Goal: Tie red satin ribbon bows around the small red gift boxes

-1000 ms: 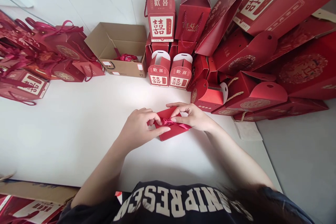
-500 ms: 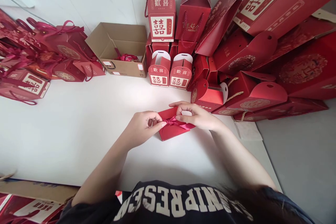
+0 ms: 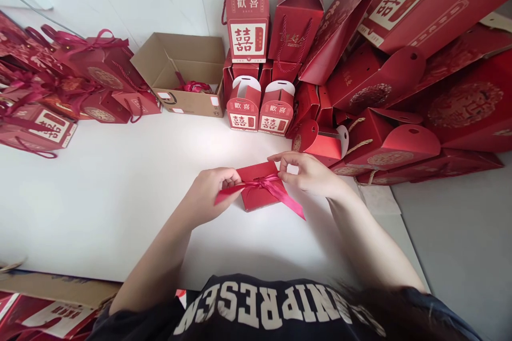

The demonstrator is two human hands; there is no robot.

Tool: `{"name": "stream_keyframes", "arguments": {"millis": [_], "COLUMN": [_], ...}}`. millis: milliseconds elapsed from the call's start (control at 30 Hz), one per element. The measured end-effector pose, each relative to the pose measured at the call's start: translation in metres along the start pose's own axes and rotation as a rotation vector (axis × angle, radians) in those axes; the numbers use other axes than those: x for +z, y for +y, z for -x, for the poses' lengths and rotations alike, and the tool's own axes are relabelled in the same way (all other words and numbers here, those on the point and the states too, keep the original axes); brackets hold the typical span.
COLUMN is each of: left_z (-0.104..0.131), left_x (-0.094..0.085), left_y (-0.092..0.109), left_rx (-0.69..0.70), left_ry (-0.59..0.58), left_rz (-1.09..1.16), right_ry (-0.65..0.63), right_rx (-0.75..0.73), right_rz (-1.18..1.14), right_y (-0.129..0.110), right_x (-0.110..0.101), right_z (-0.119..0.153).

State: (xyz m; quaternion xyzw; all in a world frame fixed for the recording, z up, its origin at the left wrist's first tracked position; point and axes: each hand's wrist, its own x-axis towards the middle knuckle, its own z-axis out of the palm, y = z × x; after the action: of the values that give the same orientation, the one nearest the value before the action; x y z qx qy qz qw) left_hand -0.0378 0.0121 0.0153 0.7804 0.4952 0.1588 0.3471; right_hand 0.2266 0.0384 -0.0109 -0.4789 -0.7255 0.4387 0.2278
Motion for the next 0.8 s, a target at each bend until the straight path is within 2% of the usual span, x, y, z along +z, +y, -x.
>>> {"name": "stream_keyframes", "arguments": {"millis": [100, 233, 333, 433, 533, 600, 700, 800], "left_z": [-0.002, -0.006, -0.008, -0.01, -0.012, -0.014, -0.013, -0.012], "left_x": [-0.001, 0.001, 0.002, 0.002, 0.004, 0.004, 0.004, 0.005], "left_y": [-0.004, -0.005, -0.004, -0.006, -0.009, -0.01, -0.009, -0.008], "left_rx": [0.054, 0.018, 0.025, 0.135, 0.197, 0.198, 0.242, 0.348], "left_ry": [-0.001, -0.04, -0.044, -0.02, -0.012, 0.003, 0.025, 0.03], "left_rz": [0.006, 0.075, 0.098, 0.085, 0.062, 0.064, 0.042, -0.015], "right_ry": [-0.009, 0.104, 0.095, 0.068, 0.139, 0.181, 0.183, 0.148], "right_rx": [-0.046, -0.223, -0.448, -0.576, -0.604, -0.605, -0.555, -0.503], "right_rz": [0.046, 0.142, 0.244, 0.346, 0.396, 0.387, 0.293, 0.182], "right_y": [-0.002, -0.017, -0.031, -0.035, -0.03, -0.026, -0.025, -0.027], "right_x": [-0.002, -0.002, 0.01, 0.029, 0.044, 0.046, 0.035, 0.021], "right_z": [0.002, 0.008, 0.012, 0.01, 0.005, 0.004, 0.006, 0.009]}}
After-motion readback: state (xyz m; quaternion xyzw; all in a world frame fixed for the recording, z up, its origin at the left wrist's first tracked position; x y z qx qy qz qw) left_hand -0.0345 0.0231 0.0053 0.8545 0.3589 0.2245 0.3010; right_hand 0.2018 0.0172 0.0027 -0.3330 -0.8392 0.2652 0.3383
